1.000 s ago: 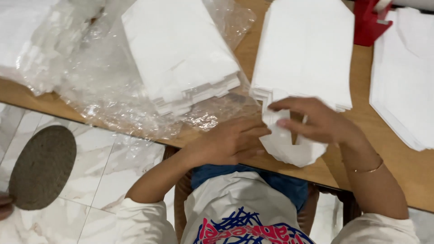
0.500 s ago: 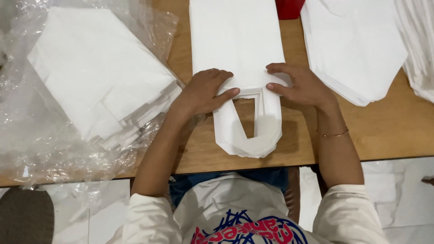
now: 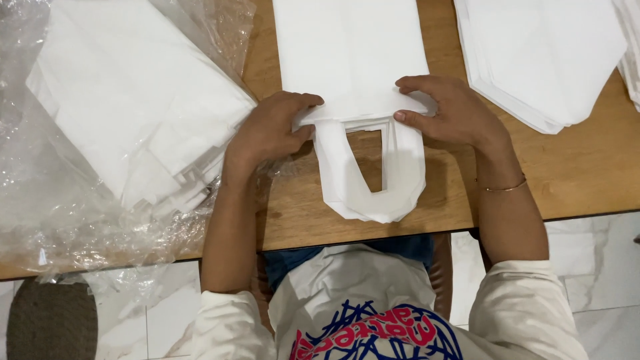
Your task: Folding and stacking white non-woven bags on a wooden table in a production environment.
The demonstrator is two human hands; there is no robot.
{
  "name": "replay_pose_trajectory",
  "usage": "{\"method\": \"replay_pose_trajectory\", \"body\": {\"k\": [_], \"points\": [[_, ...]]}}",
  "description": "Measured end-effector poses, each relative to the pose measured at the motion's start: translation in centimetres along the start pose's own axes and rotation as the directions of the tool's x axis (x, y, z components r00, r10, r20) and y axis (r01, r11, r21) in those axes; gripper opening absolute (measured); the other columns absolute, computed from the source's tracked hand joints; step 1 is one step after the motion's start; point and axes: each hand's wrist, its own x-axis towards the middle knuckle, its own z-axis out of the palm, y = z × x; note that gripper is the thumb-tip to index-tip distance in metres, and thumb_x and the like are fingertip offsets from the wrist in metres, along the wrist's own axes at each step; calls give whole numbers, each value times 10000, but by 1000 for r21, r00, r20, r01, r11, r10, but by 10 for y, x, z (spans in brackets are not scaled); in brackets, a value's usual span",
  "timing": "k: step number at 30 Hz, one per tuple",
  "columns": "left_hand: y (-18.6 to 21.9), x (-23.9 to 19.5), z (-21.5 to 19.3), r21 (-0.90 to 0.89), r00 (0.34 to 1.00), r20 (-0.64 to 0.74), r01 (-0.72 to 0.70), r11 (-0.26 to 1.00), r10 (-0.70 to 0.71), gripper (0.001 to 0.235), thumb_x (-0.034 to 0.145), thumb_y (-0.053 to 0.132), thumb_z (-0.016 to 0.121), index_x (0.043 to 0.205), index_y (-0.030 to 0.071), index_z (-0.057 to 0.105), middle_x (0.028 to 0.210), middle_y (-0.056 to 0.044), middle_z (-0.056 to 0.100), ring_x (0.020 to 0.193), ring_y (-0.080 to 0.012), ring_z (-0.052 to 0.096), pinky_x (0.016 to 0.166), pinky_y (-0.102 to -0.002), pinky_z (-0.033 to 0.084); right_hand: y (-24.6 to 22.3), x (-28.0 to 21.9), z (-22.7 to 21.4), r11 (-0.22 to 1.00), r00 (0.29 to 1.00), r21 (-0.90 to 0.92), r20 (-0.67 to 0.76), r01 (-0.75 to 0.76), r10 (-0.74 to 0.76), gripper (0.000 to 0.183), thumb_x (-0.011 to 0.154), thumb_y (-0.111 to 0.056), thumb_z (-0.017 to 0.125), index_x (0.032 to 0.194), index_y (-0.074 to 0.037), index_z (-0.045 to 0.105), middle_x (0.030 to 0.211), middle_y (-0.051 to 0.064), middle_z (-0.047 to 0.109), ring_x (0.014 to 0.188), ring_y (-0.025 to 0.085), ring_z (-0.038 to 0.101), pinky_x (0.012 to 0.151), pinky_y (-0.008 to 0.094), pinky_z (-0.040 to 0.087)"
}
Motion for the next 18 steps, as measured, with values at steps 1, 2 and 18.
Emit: {"method": "replay_pose_trajectory", "body": {"k": [1, 2, 18], "points": [[0, -1, 0, -18, 1000, -24, -7, 1000, 6, 386, 775, 105, 522, 1154, 31, 502, 1070, -199, 540, 1072, -350, 454, 928, -443, 312, 1, -1, 1, 1000, 1000, -8, -17, 19, -19, 384, 792, -153, 611, 1124, 19, 521, 1023, 237, 550, 1026, 404, 483, 904, 495, 335], [-1, -2, 1, -36, 999, -49, -14, 999, 12, 329, 806, 100, 512, 1126, 30, 525, 1040, -192, 556, 1045, -342, 478, 910, -438, 336, 2, -2, 1, 999, 999, -17, -33, 38, -39, 374, 799, -150, 609, 1115, 30, 520, 1014, 248, 548, 1017, 412, 486, 896, 503, 341], [1, 12, 18, 185, 667, -596, -428, 885, 447, 143, 869, -39, 437, 984, -6, 515, 778, -86, 526, 635, -192, 445, 591, -284, 376, 16, -5, 5, 914, 824, -162, -395, 373, -407, 317, 787, -113, 691, 1020, 58, 561, 985, 180, 571, 905, 276, 547, 781, 336, 438]]}}
